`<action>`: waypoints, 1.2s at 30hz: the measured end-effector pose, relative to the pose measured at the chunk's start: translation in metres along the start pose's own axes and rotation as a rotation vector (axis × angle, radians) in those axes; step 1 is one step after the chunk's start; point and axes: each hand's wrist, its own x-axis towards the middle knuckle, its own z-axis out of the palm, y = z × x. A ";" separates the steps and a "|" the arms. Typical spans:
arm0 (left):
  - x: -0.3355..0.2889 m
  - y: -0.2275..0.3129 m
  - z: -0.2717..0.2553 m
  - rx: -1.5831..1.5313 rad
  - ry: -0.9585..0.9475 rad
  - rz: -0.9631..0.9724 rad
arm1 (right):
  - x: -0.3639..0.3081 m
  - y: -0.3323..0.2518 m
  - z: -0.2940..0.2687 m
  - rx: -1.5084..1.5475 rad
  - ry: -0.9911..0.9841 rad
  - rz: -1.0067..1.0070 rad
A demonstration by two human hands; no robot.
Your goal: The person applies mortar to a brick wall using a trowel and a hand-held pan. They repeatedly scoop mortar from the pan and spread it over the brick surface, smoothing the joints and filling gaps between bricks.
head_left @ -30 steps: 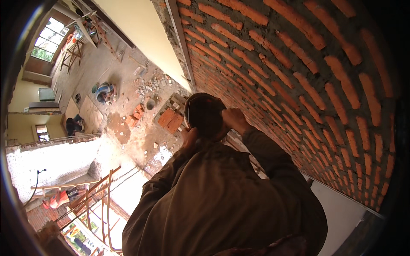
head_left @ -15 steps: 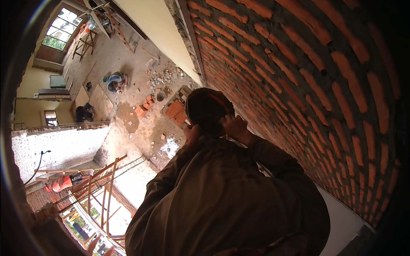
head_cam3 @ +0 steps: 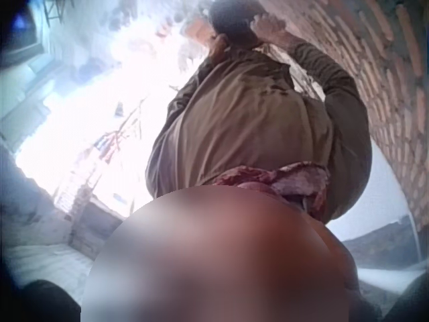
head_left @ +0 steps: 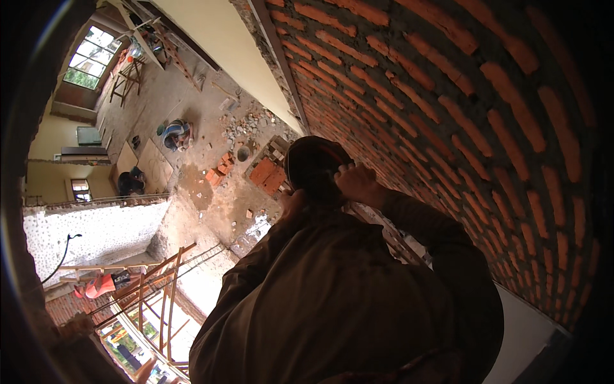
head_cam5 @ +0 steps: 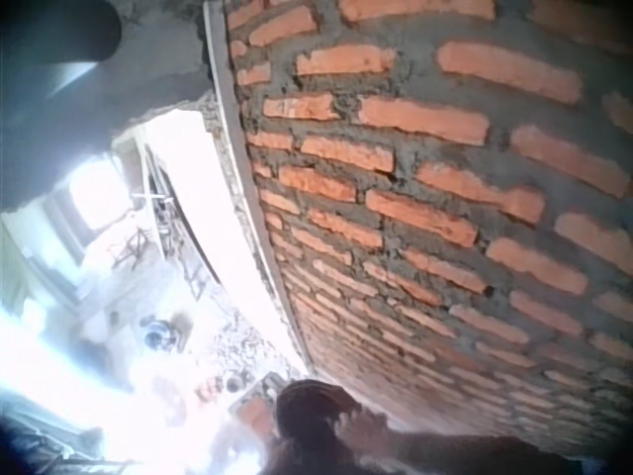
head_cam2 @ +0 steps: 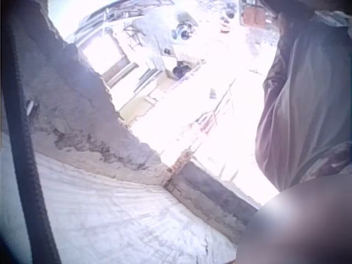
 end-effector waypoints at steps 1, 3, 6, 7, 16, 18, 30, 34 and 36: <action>0.000 0.000 -0.001 0.022 -0.007 0.006 | -0.008 0.014 -0.007 0.114 0.022 0.096; 0.002 -0.001 -0.002 0.066 -0.002 0.006 | -0.016 0.029 -0.017 0.334 -0.071 0.291; 0.003 0.000 0.000 0.072 0.001 -0.025 | -0.006 0.030 -0.017 0.498 -0.258 0.373; 0.003 0.000 0.000 0.024 -0.023 -0.039 | -0.001 0.024 -0.011 0.560 -0.322 0.301; -0.007 0.015 -0.001 0.113 0.008 0.029 | -0.022 -0.002 0.062 1.054 -0.200 0.281; -0.010 0.017 -0.001 0.090 0.004 0.007 | -0.026 -0.005 0.060 0.706 0.024 0.221; -0.019 0.034 0.006 -0.035 -0.006 0.010 | -0.025 0.009 -0.015 0.439 -0.243 0.355; -0.021 0.039 0.007 -0.029 -0.017 0.038 | -0.007 -0.003 0.003 0.643 -0.249 0.309; -0.023 0.040 0.007 -0.025 -0.011 0.065 | -0.005 -0.008 0.019 0.739 -0.309 0.404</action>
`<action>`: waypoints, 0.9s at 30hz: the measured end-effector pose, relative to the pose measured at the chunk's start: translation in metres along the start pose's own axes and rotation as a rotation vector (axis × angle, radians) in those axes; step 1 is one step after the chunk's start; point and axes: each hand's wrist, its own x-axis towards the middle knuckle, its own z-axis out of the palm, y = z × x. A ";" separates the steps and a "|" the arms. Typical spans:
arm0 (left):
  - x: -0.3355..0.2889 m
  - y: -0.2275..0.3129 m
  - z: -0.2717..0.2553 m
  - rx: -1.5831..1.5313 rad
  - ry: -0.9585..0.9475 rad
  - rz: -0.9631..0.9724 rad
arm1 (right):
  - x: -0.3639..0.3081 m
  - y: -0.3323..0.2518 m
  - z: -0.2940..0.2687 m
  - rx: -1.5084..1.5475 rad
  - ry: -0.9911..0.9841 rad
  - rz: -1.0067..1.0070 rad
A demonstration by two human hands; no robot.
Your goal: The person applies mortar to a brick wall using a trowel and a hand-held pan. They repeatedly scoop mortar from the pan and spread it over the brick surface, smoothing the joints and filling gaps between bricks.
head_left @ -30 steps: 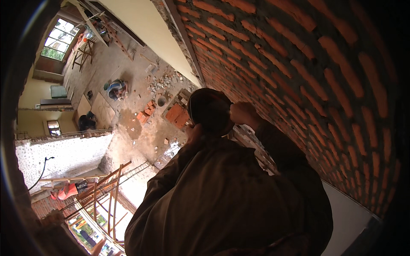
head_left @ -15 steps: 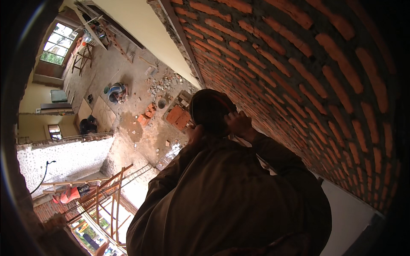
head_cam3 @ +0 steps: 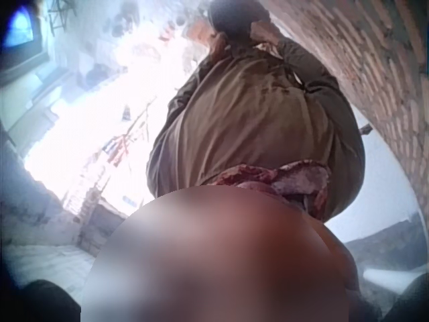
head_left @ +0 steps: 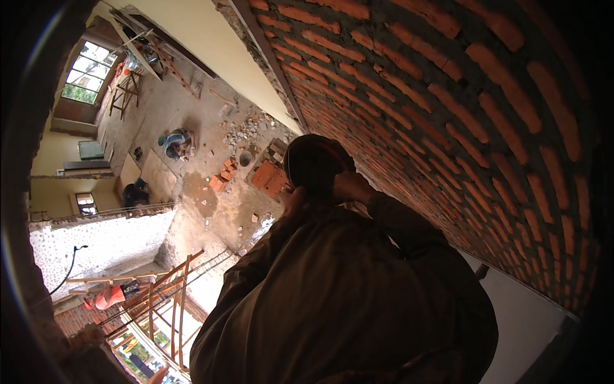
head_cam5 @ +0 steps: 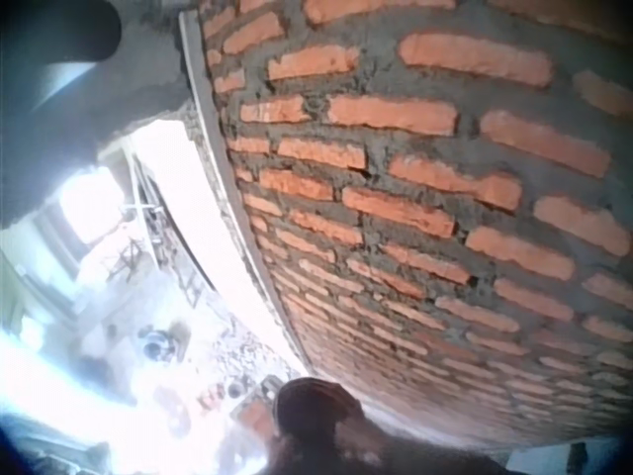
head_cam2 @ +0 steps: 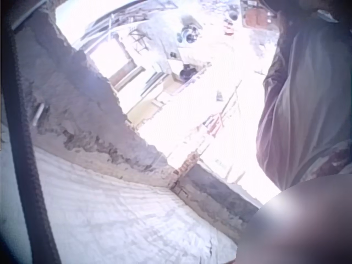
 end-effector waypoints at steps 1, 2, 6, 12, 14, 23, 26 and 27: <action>-0.001 0.001 0.000 0.000 0.006 0.012 | 0.001 0.004 0.005 0.060 -0.024 0.016; -0.002 0.002 0.001 0.059 0.016 0.007 | 0.001 0.008 0.010 0.109 -0.005 0.037; -0.003 0.006 0.002 0.099 0.029 -0.024 | -0.005 0.012 0.011 -0.012 0.041 -0.163; -0.005 0.006 0.007 -0.064 -0.080 -0.014 | -0.002 0.019 0.007 0.237 -0.011 -0.002; -0.002 0.005 0.006 0.058 -0.047 -0.014 | -0.001 0.025 0.014 0.189 0.099 -0.043; 0.013 -0.016 0.010 0.083 0.047 -0.025 | -0.029 0.011 -0.007 -0.405 0.441 0.079; 0.021 -0.022 0.011 0.144 0.000 -0.047 | -0.021 0.008 -0.022 -0.316 0.180 0.156; 0.023 -0.022 0.010 0.116 -0.009 -0.046 | -0.014 0.009 -0.022 -0.189 0.129 0.211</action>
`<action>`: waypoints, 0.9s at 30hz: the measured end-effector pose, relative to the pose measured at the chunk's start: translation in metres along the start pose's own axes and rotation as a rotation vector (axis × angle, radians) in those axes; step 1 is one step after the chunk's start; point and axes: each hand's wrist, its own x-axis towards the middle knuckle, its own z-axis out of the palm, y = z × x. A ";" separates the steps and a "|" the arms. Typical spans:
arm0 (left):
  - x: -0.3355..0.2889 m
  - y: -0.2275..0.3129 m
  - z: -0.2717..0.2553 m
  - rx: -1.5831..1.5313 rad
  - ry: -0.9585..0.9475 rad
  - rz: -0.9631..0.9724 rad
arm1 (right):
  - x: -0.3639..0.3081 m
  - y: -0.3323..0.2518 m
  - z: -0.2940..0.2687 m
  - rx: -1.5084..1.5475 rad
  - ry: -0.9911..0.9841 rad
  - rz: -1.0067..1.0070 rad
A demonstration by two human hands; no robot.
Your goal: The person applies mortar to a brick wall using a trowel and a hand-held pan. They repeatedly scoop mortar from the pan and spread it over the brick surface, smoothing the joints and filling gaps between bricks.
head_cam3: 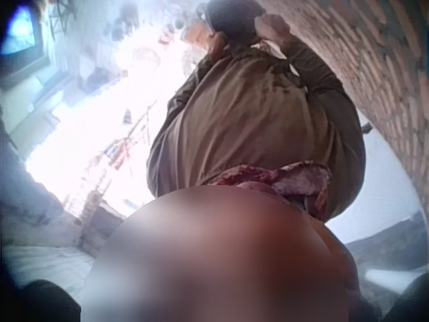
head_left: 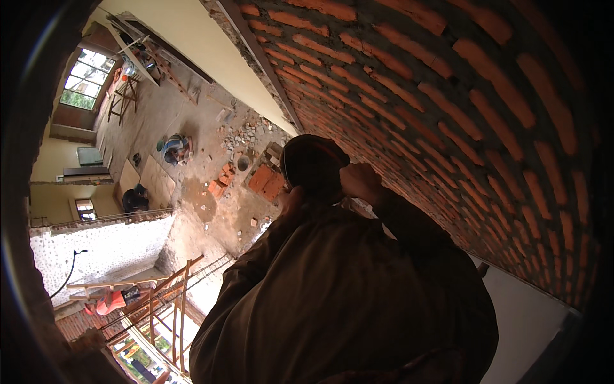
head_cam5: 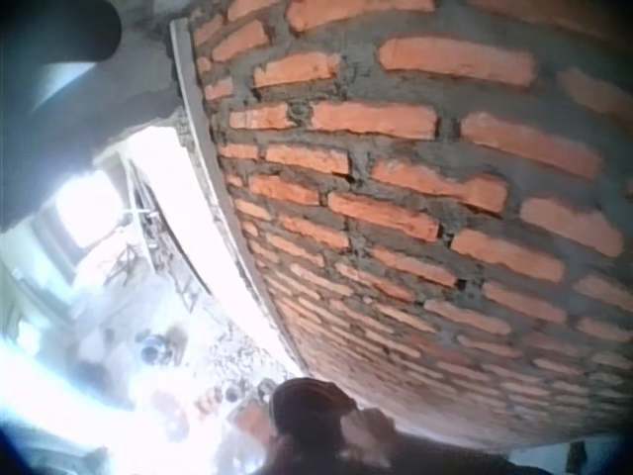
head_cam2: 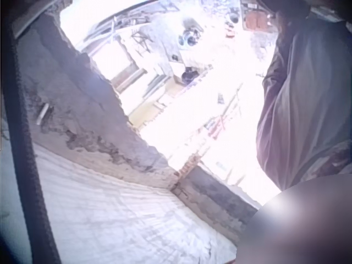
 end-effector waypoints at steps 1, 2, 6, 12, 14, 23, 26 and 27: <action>0.001 0.000 0.000 -0.008 0.001 -0.005 | 0.008 -0.005 0.003 0.091 -0.033 0.106; 0.001 0.000 -0.001 -0.017 0.002 -0.009 | 0.014 -0.004 0.008 0.210 -0.075 0.110; -0.009 0.007 0.000 -0.021 -0.055 0.024 | 0.022 -0.004 0.032 0.195 -0.055 -0.255; -0.028 0.025 0.004 0.004 0.035 0.017 | 0.001 0.009 0.032 0.348 -0.114 -0.258; -0.030 0.029 0.005 -0.012 0.054 -0.010 | 0.000 0.012 0.030 0.295 -0.106 -0.318; 0.049 -0.065 0.006 0.021 0.005 -0.070 | -0.003 0.054 0.003 0.541 -0.010 -0.244; 0.104 -0.121 0.020 0.174 0.115 -0.075 | -0.021 0.061 -0.064 0.367 0.187 -0.385; 0.114 -0.133 0.032 0.028 0.275 0.101 | -0.031 0.060 -0.092 0.315 0.296 -0.406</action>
